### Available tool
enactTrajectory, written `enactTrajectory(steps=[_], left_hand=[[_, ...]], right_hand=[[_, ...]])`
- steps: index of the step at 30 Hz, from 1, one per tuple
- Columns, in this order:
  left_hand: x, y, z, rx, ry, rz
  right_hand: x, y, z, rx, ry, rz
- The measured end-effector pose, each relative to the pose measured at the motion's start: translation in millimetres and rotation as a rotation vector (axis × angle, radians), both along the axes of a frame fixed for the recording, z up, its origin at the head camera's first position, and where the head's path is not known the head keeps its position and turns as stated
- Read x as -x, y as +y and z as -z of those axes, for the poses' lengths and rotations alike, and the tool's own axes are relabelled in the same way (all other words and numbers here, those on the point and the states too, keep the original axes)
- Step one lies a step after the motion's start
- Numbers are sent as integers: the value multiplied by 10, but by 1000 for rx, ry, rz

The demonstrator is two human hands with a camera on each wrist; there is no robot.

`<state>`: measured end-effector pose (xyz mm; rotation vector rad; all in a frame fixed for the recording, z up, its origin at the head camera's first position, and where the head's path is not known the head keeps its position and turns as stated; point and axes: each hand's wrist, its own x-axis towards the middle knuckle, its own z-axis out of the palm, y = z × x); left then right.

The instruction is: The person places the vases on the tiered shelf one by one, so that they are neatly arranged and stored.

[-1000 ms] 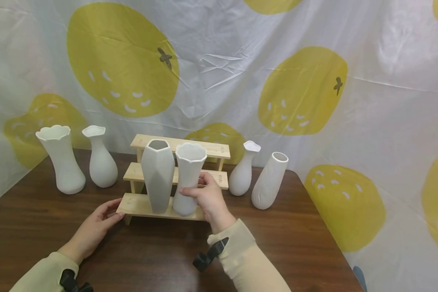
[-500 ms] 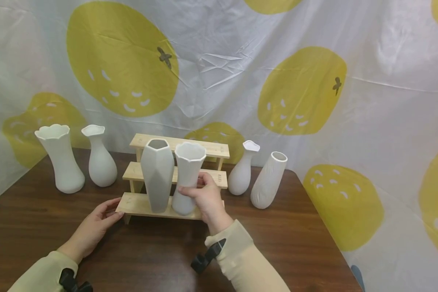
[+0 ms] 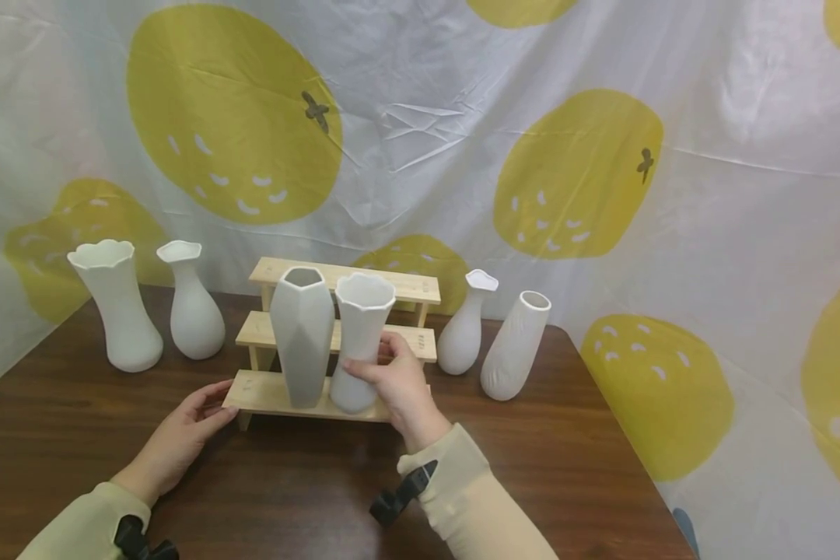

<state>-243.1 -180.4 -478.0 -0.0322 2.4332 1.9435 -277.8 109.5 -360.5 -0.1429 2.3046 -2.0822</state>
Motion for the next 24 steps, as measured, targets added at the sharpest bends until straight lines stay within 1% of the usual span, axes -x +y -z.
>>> enactTrajectory(steps=[9,16,19,24], left_hand=[[-8,9,-21,1,-10,-6],[-11,5,-9,-1,13,-7],[-8,2,-2,-3,24,-6],[0,-1,8,-9,32,-4]], right_hand=[[-31,148,-14,-20,-6,-57],[-52,297,-30,-83,-7,-12],[-43,359,-24,-88,-8,-2],[-45,451,-4,-63,1,10]])
